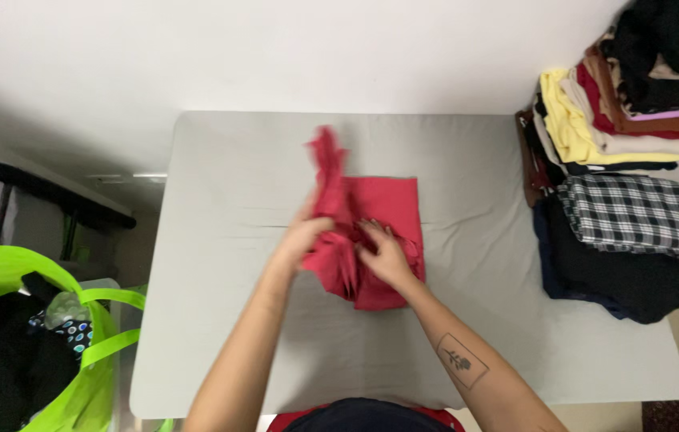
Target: The person folds a plaid skirt, a pink top, and a black garment by hand on a table and places them onto a stack of folded laundry.
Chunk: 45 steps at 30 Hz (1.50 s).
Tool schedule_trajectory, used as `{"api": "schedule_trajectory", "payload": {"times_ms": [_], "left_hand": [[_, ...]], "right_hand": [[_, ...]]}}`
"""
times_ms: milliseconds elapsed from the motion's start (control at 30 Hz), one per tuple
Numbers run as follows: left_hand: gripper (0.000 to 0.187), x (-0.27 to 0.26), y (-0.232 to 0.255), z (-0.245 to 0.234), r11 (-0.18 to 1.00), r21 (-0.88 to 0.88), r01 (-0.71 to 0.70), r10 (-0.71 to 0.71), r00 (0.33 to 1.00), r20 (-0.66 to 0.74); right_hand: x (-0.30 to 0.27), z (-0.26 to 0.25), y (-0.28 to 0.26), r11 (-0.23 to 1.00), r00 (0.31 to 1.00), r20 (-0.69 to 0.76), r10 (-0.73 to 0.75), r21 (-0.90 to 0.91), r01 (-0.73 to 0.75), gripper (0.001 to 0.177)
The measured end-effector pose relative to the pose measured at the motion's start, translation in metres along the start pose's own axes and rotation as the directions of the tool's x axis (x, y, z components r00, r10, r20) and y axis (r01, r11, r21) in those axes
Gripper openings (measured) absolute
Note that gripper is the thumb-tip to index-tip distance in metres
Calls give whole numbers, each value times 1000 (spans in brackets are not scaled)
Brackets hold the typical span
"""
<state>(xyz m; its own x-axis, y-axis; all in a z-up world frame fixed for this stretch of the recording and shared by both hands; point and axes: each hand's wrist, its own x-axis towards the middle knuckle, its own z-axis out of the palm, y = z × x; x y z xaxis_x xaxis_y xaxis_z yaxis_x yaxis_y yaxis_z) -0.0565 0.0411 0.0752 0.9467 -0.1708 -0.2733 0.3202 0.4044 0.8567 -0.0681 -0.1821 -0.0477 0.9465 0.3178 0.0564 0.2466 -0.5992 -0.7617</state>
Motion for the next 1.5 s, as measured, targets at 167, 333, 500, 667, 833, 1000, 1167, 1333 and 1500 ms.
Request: {"api": "schedule_trajectory", "payload": {"times_ms": [167,333,500,667,833,1000,1167,1333,1500], "left_hand": [[93,29,-90,75,949,257,-181,142,977,161],[84,30,-171,107,806,569,-162,56,978,199],[43,-18,-169,103,575,749,-328,168,944,284],[63,-60,-139,97,-57,961,-272,424,865,270],[82,-92,-152,100,-156,922,-353,179,908,378],[93,-102,-159,98,-176,916,-360,63,925,375],[84,-95,-159,98,-108,938,-330,-5,944,331],[54,-68,-151,84,-3,991,-137,267,955,133],[70,-45,-124,70,-93,992,86,286,957,-56]], "right_hand": [[0,-18,55,483,871,-104,480,861,-163,55],[-13,-73,60,103,770,224,597,931,-351,73],[-11,-90,45,270,733,220,644,831,-487,57],[13,-70,51,611,879,-40,475,734,-296,40],[29,-69,52,887,858,-316,405,364,-284,31],[20,-84,21,963,832,-501,239,11,-270,49],[25,-81,-23,974,857,-488,-166,-217,64,42],[41,-58,-42,977,979,-183,-90,-208,51,29],[60,-40,-41,939,997,-73,32,-339,-55,33]]}}
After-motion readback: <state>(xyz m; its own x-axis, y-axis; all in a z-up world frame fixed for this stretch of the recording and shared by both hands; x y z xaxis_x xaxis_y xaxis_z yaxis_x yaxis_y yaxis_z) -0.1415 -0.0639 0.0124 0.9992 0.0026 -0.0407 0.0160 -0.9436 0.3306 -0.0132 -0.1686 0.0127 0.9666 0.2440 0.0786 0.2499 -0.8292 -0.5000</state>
